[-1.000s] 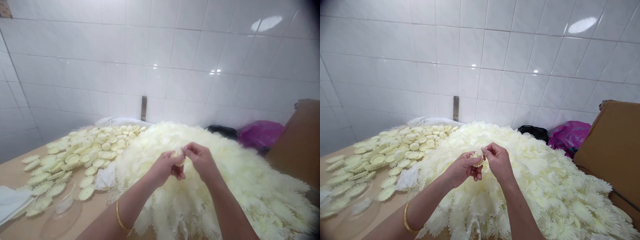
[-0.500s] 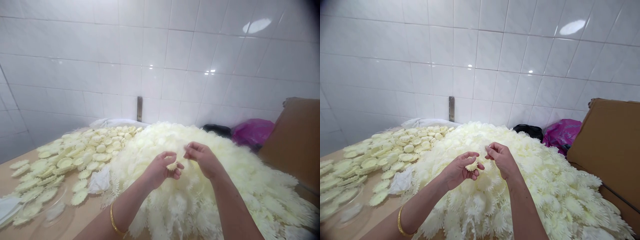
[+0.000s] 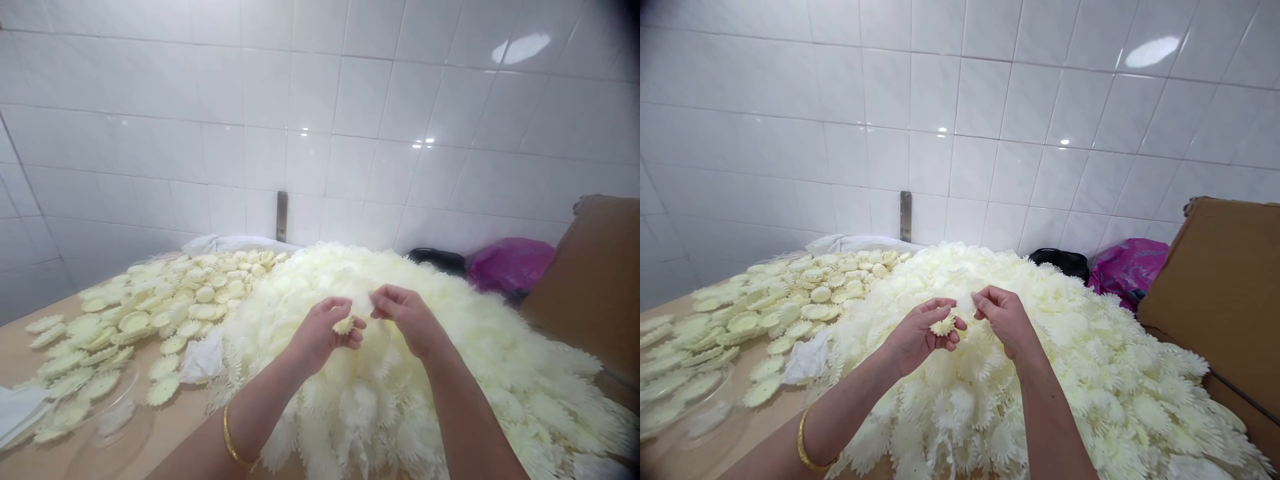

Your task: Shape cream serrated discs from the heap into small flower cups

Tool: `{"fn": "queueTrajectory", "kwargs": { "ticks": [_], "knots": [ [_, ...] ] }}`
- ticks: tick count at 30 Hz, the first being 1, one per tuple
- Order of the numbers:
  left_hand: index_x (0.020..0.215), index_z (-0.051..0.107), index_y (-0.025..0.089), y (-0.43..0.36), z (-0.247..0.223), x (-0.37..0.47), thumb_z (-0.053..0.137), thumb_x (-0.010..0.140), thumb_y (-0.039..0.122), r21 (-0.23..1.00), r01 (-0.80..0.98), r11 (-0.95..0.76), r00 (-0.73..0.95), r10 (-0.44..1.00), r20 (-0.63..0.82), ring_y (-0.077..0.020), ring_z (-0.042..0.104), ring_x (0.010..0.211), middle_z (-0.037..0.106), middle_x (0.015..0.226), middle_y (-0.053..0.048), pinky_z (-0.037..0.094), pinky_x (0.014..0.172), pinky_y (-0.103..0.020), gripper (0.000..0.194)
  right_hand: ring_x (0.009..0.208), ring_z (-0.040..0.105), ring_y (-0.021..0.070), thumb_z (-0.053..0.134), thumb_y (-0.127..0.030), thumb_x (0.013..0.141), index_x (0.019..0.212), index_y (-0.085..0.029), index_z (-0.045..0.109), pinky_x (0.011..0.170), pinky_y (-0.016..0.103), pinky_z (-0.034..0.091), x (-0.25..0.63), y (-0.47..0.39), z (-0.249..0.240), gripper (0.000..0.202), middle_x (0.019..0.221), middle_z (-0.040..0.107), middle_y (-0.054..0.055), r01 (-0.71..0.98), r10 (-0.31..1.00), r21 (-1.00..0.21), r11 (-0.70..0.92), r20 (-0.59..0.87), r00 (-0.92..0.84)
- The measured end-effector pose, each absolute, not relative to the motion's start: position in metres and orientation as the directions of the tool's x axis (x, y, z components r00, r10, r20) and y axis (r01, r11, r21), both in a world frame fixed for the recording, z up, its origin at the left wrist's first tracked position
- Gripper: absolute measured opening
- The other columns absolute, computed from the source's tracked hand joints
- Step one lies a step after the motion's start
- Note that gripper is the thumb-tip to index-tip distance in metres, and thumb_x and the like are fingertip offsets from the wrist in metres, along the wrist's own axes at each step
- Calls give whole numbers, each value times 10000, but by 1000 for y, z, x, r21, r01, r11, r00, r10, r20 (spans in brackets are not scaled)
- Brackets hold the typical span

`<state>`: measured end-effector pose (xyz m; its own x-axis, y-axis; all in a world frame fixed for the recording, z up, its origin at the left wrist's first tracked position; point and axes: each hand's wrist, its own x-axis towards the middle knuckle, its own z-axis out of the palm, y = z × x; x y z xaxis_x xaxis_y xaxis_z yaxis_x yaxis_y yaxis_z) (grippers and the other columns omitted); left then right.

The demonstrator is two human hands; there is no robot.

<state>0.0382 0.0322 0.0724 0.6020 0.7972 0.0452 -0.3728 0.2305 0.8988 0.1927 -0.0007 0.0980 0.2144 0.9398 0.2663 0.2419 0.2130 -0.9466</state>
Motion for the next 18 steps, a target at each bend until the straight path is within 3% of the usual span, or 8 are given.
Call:
{"fn": "queueTrajectory", "kwargs": {
  "ticks": [3, 5, 11, 18],
  "knots": [
    [978, 449, 114, 33, 75, 38, 496, 705, 45, 842, -427, 329, 658, 752, 40, -168, 631, 668, 639, 792, -122, 480, 719, -332, 285, 566, 501, 129, 590, -426, 657, 814, -149, 574, 646, 296, 417, 195, 2, 97, 318, 576, 500, -26, 242, 839, -950, 199, 293, 459],
    [951, 471, 82, 33, 75, 39, 484, 676, -13, 841, -425, 336, 666, 744, 40, -194, 643, 747, 642, 818, -149, 470, 772, -326, 291, 589, 518, 137, 579, -413, 669, 884, -153, 570, 647, 294, 427, 195, 2, 99, 337, 603, 510, -20, 269, 783, -941, 207, 324, 531],
    [838, 540, 43, 30, 71, 43, 527, 732, 65, 892, -353, 280, 668, 744, 31, -204, 656, 691, 648, 734, -148, 488, 680, -262, 109, 556, 468, 119, 547, -398, 710, 664, -157, 561, 564, 246, 391, 188, -6, 106, 246, 542, 501, -12, 432, 836, -866, 250, 418, 356],
    [781, 537, 68, 33, 66, 43, 527, 777, 207, 931, -280, 236, 659, 752, 8, -170, 633, 514, 634, 606, -106, 460, 486, -210, 139, 571, 446, 119, 526, -406, 731, 675, -159, 577, 559, 245, 358, 184, -10, 108, 259, 566, 509, -5, 448, 897, -860, 245, 376, 231]
  ]
}}
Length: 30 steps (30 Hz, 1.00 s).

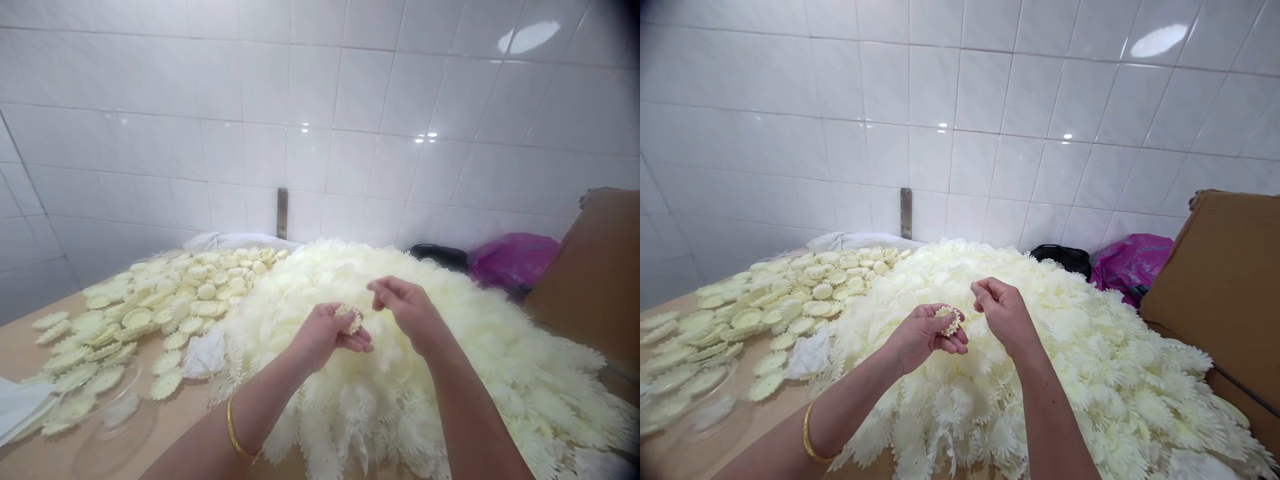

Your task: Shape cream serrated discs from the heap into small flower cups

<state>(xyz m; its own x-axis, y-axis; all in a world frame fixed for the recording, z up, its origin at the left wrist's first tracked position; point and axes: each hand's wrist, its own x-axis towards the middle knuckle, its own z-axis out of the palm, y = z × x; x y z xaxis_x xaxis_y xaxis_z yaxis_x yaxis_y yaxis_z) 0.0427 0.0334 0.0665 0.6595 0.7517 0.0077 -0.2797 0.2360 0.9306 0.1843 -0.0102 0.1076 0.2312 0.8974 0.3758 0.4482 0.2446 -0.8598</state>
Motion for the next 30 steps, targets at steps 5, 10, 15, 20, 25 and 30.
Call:
{"fn": "queueTrajectory", "kwargs": {
  "ticks": [5, 10, 15, 20, 25, 30],
  "knots": [
    [713, 515, 110, 34, 65, 42, 549, 758, 355, 952, -244, 186, 631, 776, 10, -129, 561, 379, 586, 491, -43, 368, 357, -178, 251, 612, 458, 130, 527, -440, 733, 734, -158, 594, 602, 262, 367, 184, -10, 107, 289, 594, 517, 0, 403, 932, -882, 242, 328, 157],
    [646, 489, 137, 34, 66, 42, 534, 707, 538, 969, -192, 154, 565, 825, -19, -85, 435, 266, 489, 374, 14, 236, 294, -167, 408, 651, 482, 133, 579, -450, 706, 734, -160, 592, 630, 260, 381, 180, -13, 109, 291, 639, 528, -3, 397, 959, -887, 236, 279, 54],
    [660, 500, 147, 33, 66, 42, 492, 667, 638, 977, -155, 149, 536, 843, -44, -95, 450, 291, 451, 369, 34, 259, 318, -178, 491, 708, 548, 160, 633, -421, 684, 812, -157, 598, 663, 278, 416, 177, -14, 108, 296, 745, 608, 34, 401, 965, -878, 262, 229, -129],
    [712, 528, 128, 32, 68, 42, 349, 675, 719, 965, -147, 215, 570, 816, -95, -103, 468, 321, 473, 407, 10, 296, 342, -193, 618, 617, 529, 139, 573, -348, 734, 661, -152, 572, 636, 269, 415, 172, -11, 104, 209, 622, 579, 12, 406, 948, -856, 319, 296, -119],
    [803, 514, 143, 33, 70, 41, 499, 727, 528, 927, -226, 299, 720, 692, -47, -120, 529, 427, 487, 502, 15, 400, 417, -218, 392, 536, 471, 124, 555, -344, 709, 575, -159, 515, 546, 249, 374, 176, -5, 101, 232, 544, 529, -5, 469, 870, -839, 275, 425, 250],
    [803, 500, 142, 33, 67, 41, 562, 724, 293, 927, -264, 268, 725, 689, 7, -117, 534, 427, 496, 532, 8, 418, 427, -222, 182, 562, 501, 155, 534, -370, 721, 768, -152, 569, 560, 279, 387, 198, -1, 96, 226, 590, 541, 15, 548, 666, -819, 171, 506, 548]
  ]
}}
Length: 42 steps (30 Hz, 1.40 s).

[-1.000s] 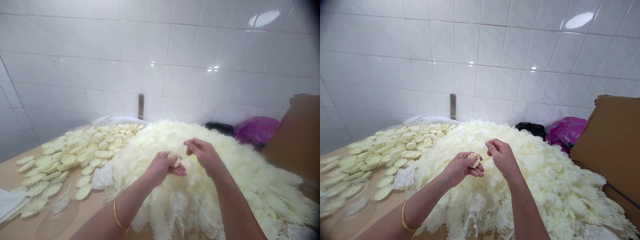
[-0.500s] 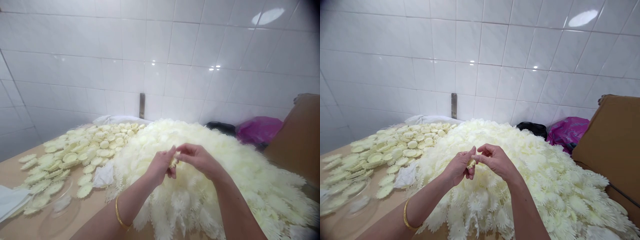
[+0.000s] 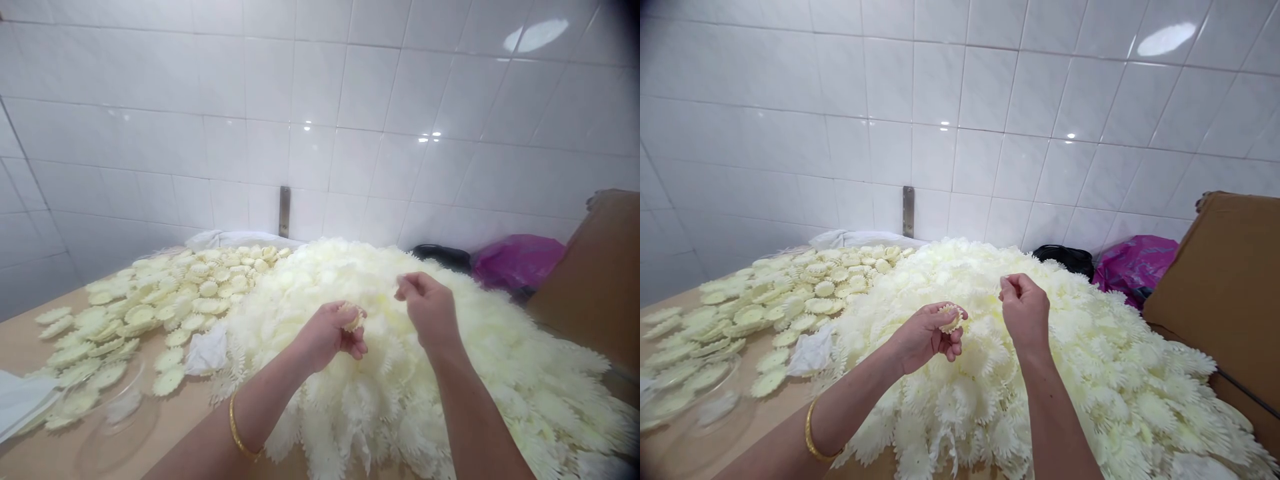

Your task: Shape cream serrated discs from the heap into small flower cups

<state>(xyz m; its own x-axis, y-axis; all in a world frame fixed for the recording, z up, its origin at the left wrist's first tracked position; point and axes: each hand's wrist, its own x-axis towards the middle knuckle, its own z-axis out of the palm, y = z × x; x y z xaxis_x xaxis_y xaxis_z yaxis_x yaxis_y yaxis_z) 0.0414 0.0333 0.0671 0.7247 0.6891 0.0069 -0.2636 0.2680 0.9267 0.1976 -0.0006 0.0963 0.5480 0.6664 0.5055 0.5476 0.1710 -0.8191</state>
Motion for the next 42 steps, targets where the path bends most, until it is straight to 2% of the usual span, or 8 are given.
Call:
{"fn": "queueTrajectory", "kwargs": {
  "ticks": [2, 4, 9, 19, 27, 34, 38, 42],
  "knots": [
    [853, 500, 137, 33, 66, 42, 559, 728, 282, 922, -270, 277, 731, 682, 9, -129, 557, 457, 545, 585, -22, 437, 450, -239, 200, 604, 526, 173, 537, -379, 721, 975, -143, 549, 578, 296, 399, 205, 1, 95, 347, 679, 568, 33, 579, 653, -804, 136, 512, 558],
    [852, 503, 131, 32, 65, 43, 571, 723, 285, 925, -271, 267, 724, 689, 13, -116, 545, 444, 564, 597, -32, 426, 432, -225, 212, 636, 542, 184, 531, -398, 723, 1047, -142, 528, 580, 303, 404, 207, 2, 94, 413, 762, 577, 56, 598, 657, -791, 130, 520, 546],
    [682, 480, 137, 31, 64, 45, 587, 710, 346, 940, -255, 226, 662, 750, -1, -76, 463, 331, 526, 489, 4, 332, 334, -182, 236, 685, 551, 188, 519, -399, 724, 844, -154, 603, 619, 300, 407, 196, -4, 101, 285, 777, 598, 64, 530, 742, -827, 187, 472, 475],
    [651, 424, 171, 35, 58, 45, 567, 712, 451, 955, -239, 177, 602, 798, 3, -71, 400, 268, 493, 414, 37, 264, 275, -175, 320, 683, 485, 151, 571, -433, 688, 716, -156, 620, 673, 271, 383, 178, -13, 110, 283, 651, 535, 8, 428, 940, -882, 199, 296, 172],
    [744, 479, 171, 35, 53, 46, 528, 701, 549, 971, -212, 113, 576, 817, 31, -61, 359, 254, 450, 387, 59, 229, 268, -169, 384, 668, 473, 138, 553, -468, 720, 682, -155, 600, 659, 264, 370, 174, -9, 105, 319, 638, 511, -4, 397, 967, -891, 218, 253, 36],
    [741, 506, 160, 35, 55, 47, 429, 665, 689, 987, -144, 71, 483, 875, 7, -96, 388, 260, 373, 298, 60, 229, 299, -190, 540, 763, 554, 172, 617, -425, 692, 750, -157, 611, 721, 295, 410, 170, -10, 103, 274, 754, 616, 33, 354, 973, -907, 228, 219, -66],
    [705, 507, 144, 36, 56, 46, 298, 658, 754, 981, -130, 146, 476, 877, -67, -113, 434, 285, 430, 336, 21, 262, 327, -206, 646, 691, 555, 160, 588, -368, 724, 725, -161, 595, 663, 285, 421, 167, -8, 100, 208, 718, 613, 28, 416, 966, -872, 258, 232, -113],
    [916, 510, 121, 35, 59, 44, 314, 694, 717, 953, -187, 239, 607, 790, -80, -128, 506, 373, 514, 459, 1, 353, 388, -222, 665, 594, 513, 143, 527, -318, 753, 616, -169, 551, 608, 277, 403, 168, -5, 98, 203, 595, 557, -2, 534, 952, -806, 256, 306, 5]
  ]
}}
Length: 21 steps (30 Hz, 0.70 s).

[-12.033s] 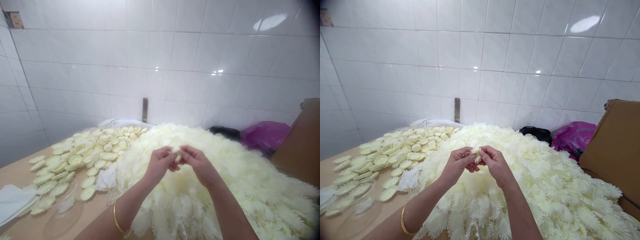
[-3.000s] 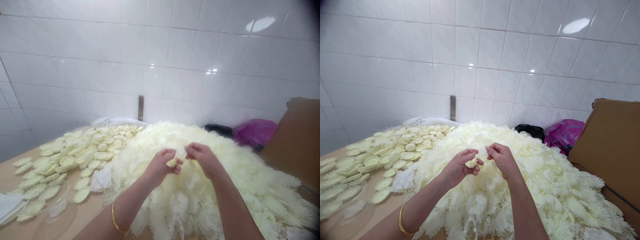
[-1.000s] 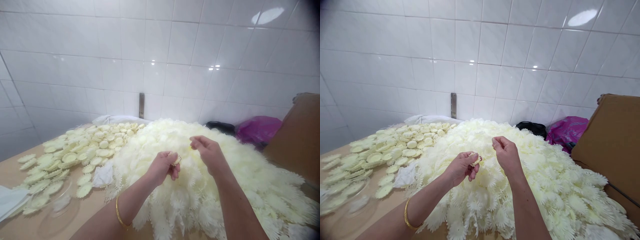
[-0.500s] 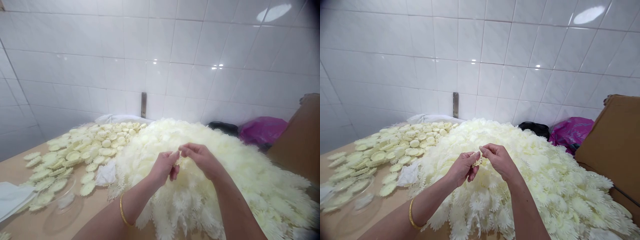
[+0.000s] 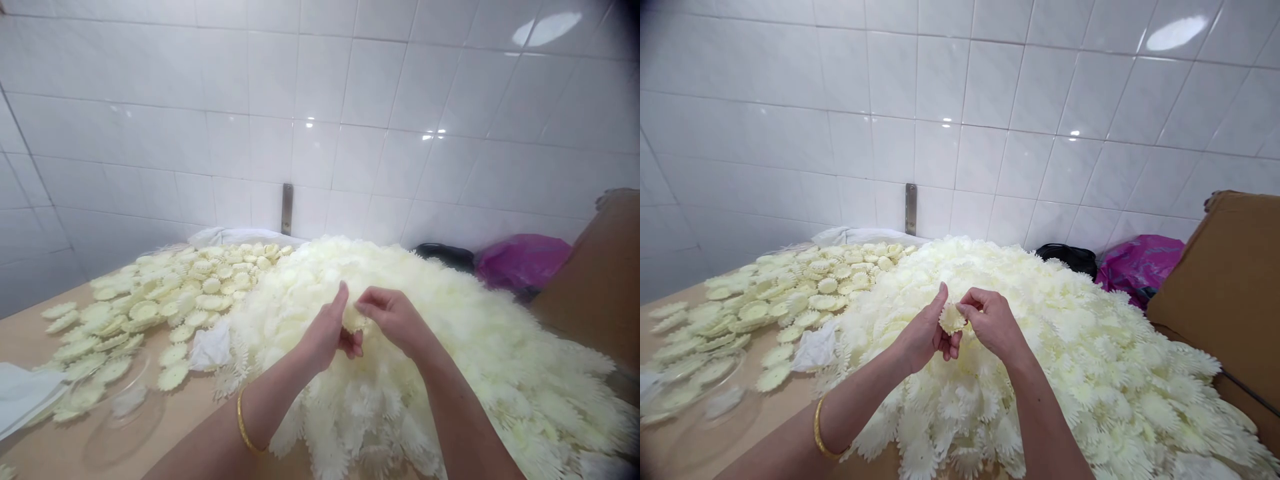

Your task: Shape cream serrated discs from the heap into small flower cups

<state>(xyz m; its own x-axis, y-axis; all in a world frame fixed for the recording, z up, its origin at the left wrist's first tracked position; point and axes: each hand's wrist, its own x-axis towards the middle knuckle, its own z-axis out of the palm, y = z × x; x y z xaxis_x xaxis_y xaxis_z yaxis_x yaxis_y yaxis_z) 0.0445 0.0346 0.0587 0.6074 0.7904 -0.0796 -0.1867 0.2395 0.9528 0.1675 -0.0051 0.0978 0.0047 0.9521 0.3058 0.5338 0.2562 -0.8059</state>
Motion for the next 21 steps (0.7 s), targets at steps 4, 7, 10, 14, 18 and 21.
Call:
{"fn": "queueTrajectory", "kwargs": {
  "ticks": [4, 7, 10, 14, 18, 21],
  "knots": [
    [893, 510, 123, 35, 63, 43, 479, 760, 464, 919, -258, 296, 743, 670, -7, -133, 557, 463, 556, 571, -24, 426, 460, -240, 368, 544, 470, 129, 503, -312, 747, 594, -178, 508, 563, 263, 382, 172, -3, 96, 203, 551, 502, -21, 547, 937, -801, 244, 339, 78],
    [799, 496, 115, 36, 64, 42, 541, 719, 264, 900, -304, 311, 750, 661, 25, -141, 578, 492, 578, 612, -49, 452, 487, -254, 175, 559, 469, 129, 499, -353, 750, 603, -174, 505, 569, 261, 381, 175, -4, 98, 232, 563, 500, -14, 495, 935, -832, 252, 341, 96],
    [776, 472, 136, 36, 63, 43, 573, 717, 286, 912, -323, 252, 683, 729, 41, -125, 554, 435, 570, 559, -28, 419, 428, -225, 190, 604, 474, 130, 502, -404, 756, 623, -167, 514, 595, 258, 380, 176, -7, 102, 271, 601, 515, -6, 438, 927, -855, 276, 357, 113],
    [683, 431, 167, 34, 60, 45, 586, 703, 449, 943, -276, 185, 601, 799, 19, -83, 450, 320, 499, 436, 29, 309, 334, -184, 323, 619, 470, 121, 567, -405, 720, 649, -161, 524, 620, 256, 383, 175, -11, 107, 257, 626, 509, -13, 374, 940, -883, 284, 333, 72],
    [657, 426, 173, 34, 61, 45, 554, 665, 579, 960, -227, 166, 574, 819, -5, -82, 421, 294, 449, 373, 44, 249, 315, -178, 426, 706, 518, 146, 618, -358, 698, 839, -160, 571, 682, 278, 406, 175, -12, 106, 247, 729, 558, 10, 332, 954, -894, 299, 287, -87],
    [664, 459, 163, 34, 62, 43, 466, 665, 663, 956, -222, 191, 593, 805, -24, -81, 430, 302, 451, 389, 38, 253, 323, -180, 500, 695, 532, 149, 612, -337, 714, 868, -165, 588, 700, 290, 416, 175, -13, 105, 233, 707, 561, 7, 339, 941, -882, 327, 271, -204]
  ]
}}
